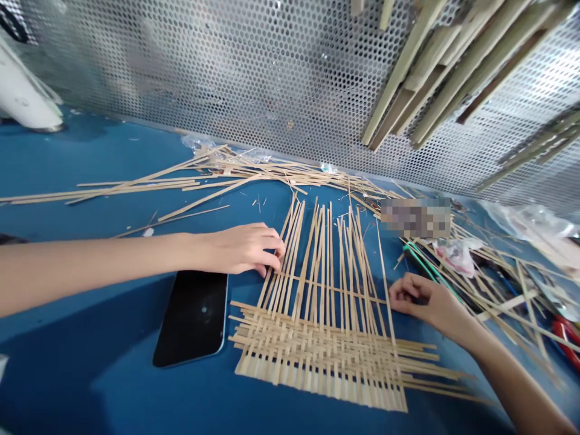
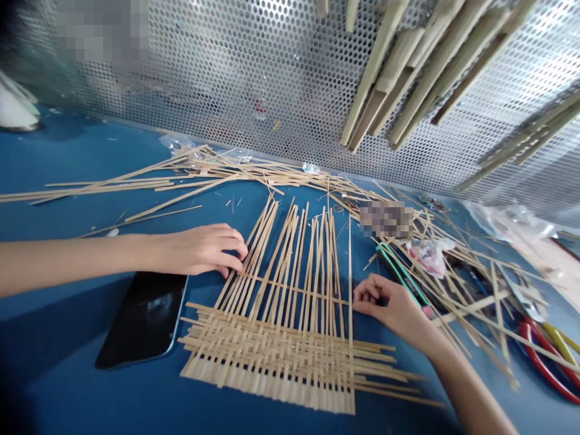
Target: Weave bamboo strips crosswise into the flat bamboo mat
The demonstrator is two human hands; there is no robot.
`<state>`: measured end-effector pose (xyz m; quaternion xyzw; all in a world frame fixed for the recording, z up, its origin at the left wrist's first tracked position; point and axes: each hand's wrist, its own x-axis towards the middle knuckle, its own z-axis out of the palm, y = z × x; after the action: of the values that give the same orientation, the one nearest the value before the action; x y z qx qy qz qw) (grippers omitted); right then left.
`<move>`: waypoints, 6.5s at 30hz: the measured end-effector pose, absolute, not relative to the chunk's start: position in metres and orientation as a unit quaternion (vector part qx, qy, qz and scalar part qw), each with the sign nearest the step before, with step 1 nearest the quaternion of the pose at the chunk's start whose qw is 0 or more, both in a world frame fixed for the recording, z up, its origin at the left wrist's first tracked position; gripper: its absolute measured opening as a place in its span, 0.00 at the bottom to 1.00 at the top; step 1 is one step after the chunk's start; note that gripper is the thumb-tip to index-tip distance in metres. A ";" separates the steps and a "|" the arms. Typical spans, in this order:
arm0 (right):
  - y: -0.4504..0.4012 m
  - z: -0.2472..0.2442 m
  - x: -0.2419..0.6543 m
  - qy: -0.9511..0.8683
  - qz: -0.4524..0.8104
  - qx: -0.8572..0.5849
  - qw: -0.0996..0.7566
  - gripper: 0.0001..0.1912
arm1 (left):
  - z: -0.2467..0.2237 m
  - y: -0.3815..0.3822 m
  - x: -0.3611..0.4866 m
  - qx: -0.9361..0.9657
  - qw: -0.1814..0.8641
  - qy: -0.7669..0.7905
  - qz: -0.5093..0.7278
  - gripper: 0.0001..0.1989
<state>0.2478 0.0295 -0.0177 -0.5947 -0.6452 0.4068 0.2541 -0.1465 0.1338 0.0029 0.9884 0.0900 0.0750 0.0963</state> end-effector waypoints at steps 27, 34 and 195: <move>0.026 -0.018 0.244 -0.632 0.397 -0.602 0.283 0.30 | 0.013 0.139 -0.152 0.990 0.117 0.029 0.069 0.09; 0.025 -0.017 0.243 -0.635 0.382 -0.614 0.271 0.30 | 0.006 0.132 -0.166 0.993 0.096 0.058 0.039 0.17; 0.020 -0.009 0.241 -0.605 0.373 -0.657 0.252 0.13 | -0.011 0.154 -0.144 0.994 -0.012 0.044 0.103 0.14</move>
<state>0.2409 0.0201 -0.0090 -0.6566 -0.6052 0.3728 0.2522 -0.1442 0.1536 -0.0111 0.9936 0.0442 0.1030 -0.0120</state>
